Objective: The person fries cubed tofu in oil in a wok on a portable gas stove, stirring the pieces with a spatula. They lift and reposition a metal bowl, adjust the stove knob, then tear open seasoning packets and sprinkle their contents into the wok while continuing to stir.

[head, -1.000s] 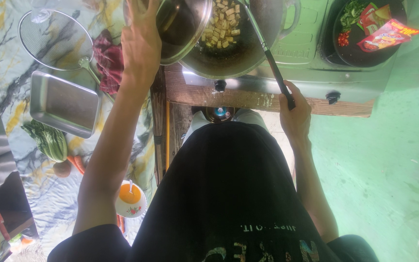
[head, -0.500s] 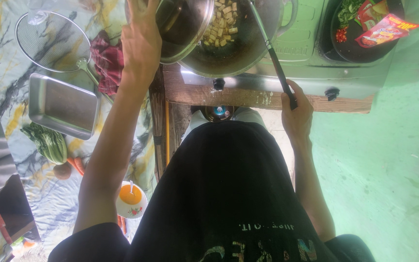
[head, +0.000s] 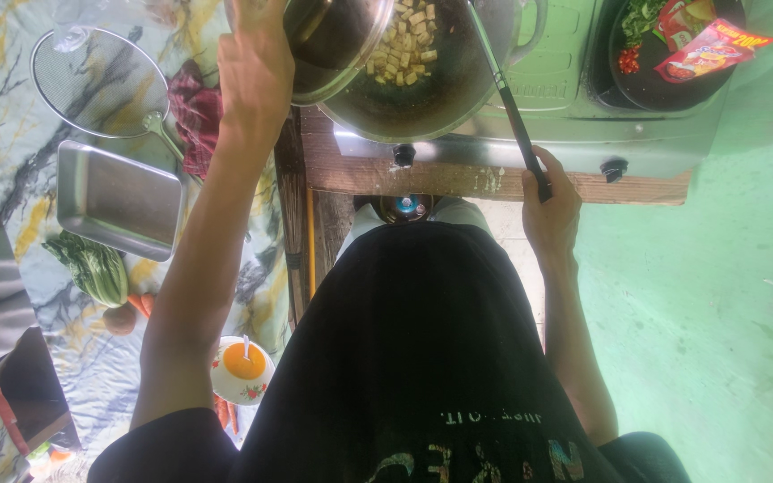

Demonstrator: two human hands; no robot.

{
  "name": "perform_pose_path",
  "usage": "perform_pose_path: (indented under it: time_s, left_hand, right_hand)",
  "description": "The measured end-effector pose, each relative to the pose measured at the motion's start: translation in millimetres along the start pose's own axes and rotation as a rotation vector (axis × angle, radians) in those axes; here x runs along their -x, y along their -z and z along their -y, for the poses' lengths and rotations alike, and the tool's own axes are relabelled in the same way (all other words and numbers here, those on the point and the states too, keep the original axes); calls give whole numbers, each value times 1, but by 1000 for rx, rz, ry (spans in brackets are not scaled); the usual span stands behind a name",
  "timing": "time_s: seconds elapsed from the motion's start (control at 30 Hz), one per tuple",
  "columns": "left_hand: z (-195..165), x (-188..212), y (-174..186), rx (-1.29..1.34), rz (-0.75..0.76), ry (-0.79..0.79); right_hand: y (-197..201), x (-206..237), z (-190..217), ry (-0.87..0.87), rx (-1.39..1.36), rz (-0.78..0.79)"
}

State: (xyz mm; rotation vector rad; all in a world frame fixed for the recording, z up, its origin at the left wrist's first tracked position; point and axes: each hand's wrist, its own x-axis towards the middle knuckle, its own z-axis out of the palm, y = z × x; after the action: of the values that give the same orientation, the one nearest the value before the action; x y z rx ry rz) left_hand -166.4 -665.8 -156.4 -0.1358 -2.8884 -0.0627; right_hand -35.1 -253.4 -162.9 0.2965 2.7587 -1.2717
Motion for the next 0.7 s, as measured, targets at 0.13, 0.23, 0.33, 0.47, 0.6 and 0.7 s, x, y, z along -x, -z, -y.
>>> perform_pose_path:
  time_s: [0.13, 0.23, 0.33, 0.47, 0.6, 0.7]
  left_hand:
    - [2, 3, -1, 23, -36, -23]
    - [6, 6, -2, -5, -84, -57]
    - [11, 8, -4, 14, -63, -61]
    - [16, 10, -4, 10, -37, -57]
    - [15, 10, -3, -50, -81, -64]
    - [14, 9, -2, 71, -25, -50]
  right_hand:
    - [1, 3, 0, 8, -8, -15]
    - [1, 5, 1, -6, 2, -20]
    - [1, 10, 3, -1, 0, -31]
    - [-1, 15, 5, -1, -4, -44]
    - [-1, 16, 6, -18, -18, -37]
    - [-1, 16, 4, -28, -3, -25]
